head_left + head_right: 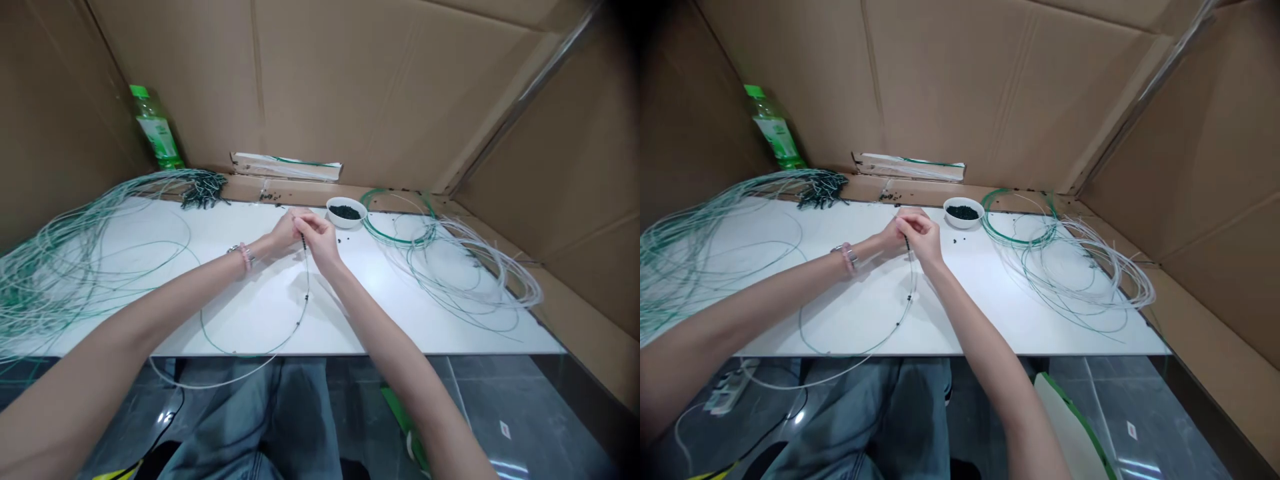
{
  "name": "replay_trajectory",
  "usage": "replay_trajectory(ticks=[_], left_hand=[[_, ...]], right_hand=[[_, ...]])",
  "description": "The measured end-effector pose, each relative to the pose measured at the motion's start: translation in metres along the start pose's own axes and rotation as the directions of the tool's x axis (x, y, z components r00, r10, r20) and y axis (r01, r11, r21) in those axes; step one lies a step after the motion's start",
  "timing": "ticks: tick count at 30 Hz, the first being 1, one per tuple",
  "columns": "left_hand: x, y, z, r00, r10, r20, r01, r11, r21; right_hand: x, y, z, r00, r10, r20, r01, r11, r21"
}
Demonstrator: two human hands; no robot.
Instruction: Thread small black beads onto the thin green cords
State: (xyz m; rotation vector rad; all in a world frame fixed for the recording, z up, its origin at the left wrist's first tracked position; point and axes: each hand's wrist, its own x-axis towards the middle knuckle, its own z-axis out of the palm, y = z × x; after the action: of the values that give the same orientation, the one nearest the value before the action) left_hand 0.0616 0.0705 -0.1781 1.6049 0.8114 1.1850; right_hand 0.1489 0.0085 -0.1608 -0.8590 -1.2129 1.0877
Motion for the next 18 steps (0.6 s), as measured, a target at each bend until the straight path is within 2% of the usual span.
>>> replay_trajectory(ticks=[3,6,8,11,18], left_hand=[[-0.006,0.006,-0.026,0.998,-0.056,-0.033,0.055,0.998,-0.027],[-0.025,0.013,-0.037,0.986,-0.12,-0.115,0.103,0.984,-0.147],[-0.038,0.017,-0.038,0.974,-0.185,-0.131,0.145,0.954,-0.262],[-0.052,0.023,-0.037,0.963,-0.253,-0.094,0.191,0.885,-0.425],[-0.058,0.025,-0.033,0.962,-0.27,0.044,0.238,0.75,-0.618]], right_hand=[[-0.001,-0.003,-0.002,0.998,-0.048,-0.029,0.048,0.999,-0.003],[-0.004,-0.004,-0.003,0.995,-0.089,-0.049,0.087,0.995,-0.04],[-0.006,-0.003,-0.002,0.993,-0.109,-0.055,0.104,0.991,-0.08],[-0.011,-0.002,0.0,0.99,-0.13,-0.057,0.12,0.981,-0.152],[-0.019,-0.008,0.005,0.988,-0.153,-0.032,0.143,0.966,-0.216]])
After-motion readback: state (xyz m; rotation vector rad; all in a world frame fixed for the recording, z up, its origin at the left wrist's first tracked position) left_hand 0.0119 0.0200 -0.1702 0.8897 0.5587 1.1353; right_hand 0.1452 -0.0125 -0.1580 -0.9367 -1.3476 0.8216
